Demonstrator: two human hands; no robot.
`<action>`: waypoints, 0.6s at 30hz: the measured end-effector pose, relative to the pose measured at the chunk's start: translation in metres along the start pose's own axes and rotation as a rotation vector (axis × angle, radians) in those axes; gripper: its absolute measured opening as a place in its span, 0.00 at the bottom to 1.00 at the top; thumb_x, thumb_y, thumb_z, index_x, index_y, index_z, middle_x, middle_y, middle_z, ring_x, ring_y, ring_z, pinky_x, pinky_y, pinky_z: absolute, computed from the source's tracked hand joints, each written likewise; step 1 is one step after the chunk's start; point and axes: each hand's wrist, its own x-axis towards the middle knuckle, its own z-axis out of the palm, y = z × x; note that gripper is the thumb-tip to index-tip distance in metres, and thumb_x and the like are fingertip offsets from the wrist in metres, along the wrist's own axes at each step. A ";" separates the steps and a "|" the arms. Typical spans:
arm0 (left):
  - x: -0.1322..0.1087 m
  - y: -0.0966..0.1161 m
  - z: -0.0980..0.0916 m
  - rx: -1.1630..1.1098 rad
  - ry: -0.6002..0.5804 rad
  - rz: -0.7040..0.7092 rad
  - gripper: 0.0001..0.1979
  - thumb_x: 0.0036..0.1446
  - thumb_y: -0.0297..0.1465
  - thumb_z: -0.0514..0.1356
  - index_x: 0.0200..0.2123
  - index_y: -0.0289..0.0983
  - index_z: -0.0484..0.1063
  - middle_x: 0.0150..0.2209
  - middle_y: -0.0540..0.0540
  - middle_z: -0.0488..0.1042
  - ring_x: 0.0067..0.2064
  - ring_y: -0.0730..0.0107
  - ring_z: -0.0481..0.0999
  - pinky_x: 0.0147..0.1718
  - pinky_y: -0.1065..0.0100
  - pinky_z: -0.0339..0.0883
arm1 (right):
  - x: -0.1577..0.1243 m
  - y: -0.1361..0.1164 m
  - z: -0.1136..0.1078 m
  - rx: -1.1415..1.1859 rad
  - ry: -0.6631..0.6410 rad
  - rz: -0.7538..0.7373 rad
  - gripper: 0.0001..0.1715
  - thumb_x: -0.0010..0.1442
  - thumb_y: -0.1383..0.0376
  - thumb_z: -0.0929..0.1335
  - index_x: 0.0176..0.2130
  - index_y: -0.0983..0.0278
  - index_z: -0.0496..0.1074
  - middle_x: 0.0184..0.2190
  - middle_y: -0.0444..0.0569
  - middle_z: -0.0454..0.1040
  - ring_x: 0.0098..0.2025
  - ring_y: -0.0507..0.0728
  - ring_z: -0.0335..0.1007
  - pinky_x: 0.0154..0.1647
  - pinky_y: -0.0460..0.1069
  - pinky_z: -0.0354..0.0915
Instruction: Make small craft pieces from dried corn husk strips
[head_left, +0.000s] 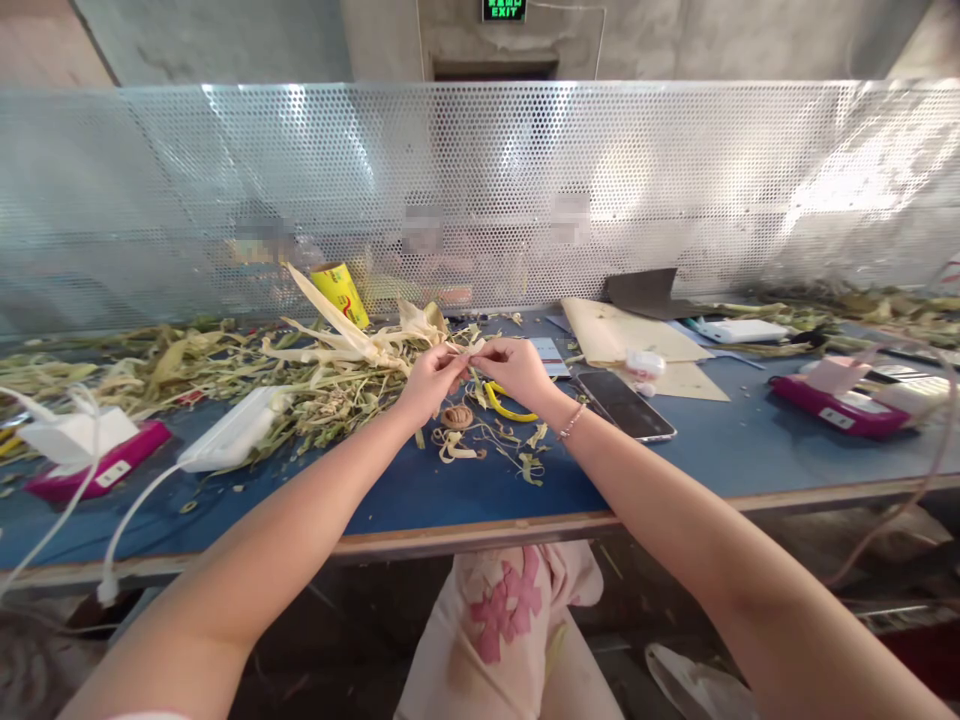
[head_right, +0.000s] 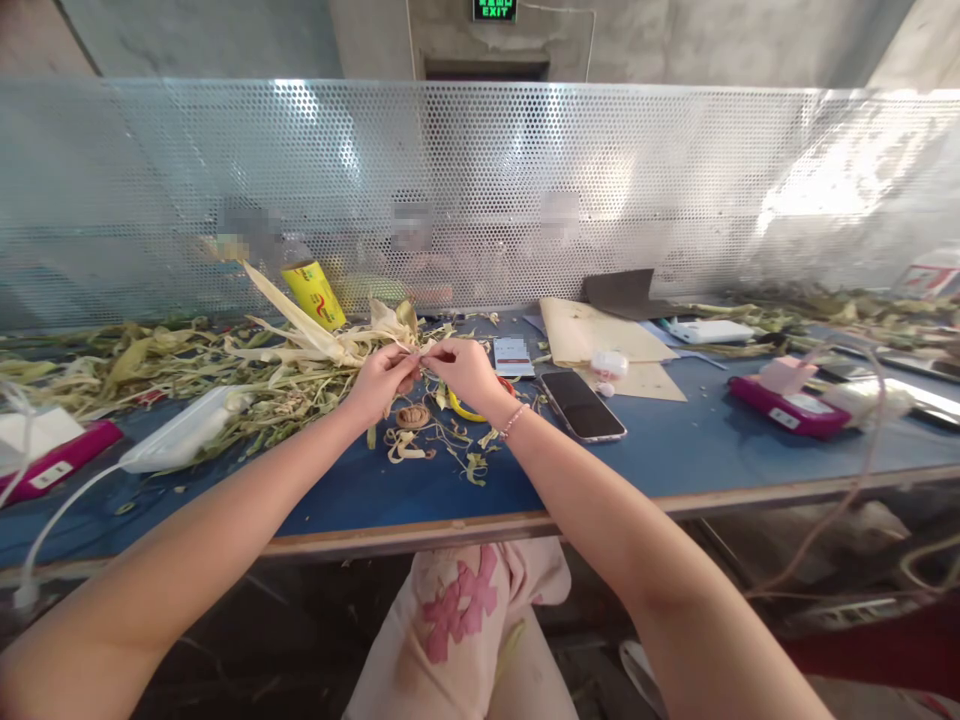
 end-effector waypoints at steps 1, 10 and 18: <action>0.000 0.000 0.000 -0.002 -0.001 0.001 0.13 0.46 0.39 0.59 0.25 0.35 0.64 0.17 0.53 0.64 0.16 0.81 0.56 0.17 0.73 0.49 | 0.000 0.000 0.000 -0.009 -0.002 0.010 0.07 0.46 0.64 0.66 0.21 0.66 0.71 0.21 0.45 0.72 0.25 0.51 0.64 0.27 0.46 0.60; 0.000 0.000 0.004 -0.039 0.119 -0.029 0.07 0.46 0.32 0.57 0.22 0.35 0.64 0.17 0.54 0.63 0.17 0.81 0.56 0.17 0.73 0.48 | -0.001 -0.003 0.000 0.004 -0.032 0.042 0.04 0.45 0.65 0.67 0.24 0.65 0.67 0.22 0.44 0.71 0.25 0.50 0.65 0.29 0.47 0.61; 0.007 -0.009 -0.002 -0.094 0.115 -0.058 0.08 0.44 0.32 0.59 0.23 0.35 0.63 0.17 0.54 0.62 0.16 0.83 0.56 0.16 0.74 0.47 | 0.004 0.009 -0.001 0.081 0.015 0.021 0.13 0.47 0.60 0.66 0.33 0.64 0.65 0.26 0.44 0.69 0.28 0.50 0.65 0.32 0.47 0.62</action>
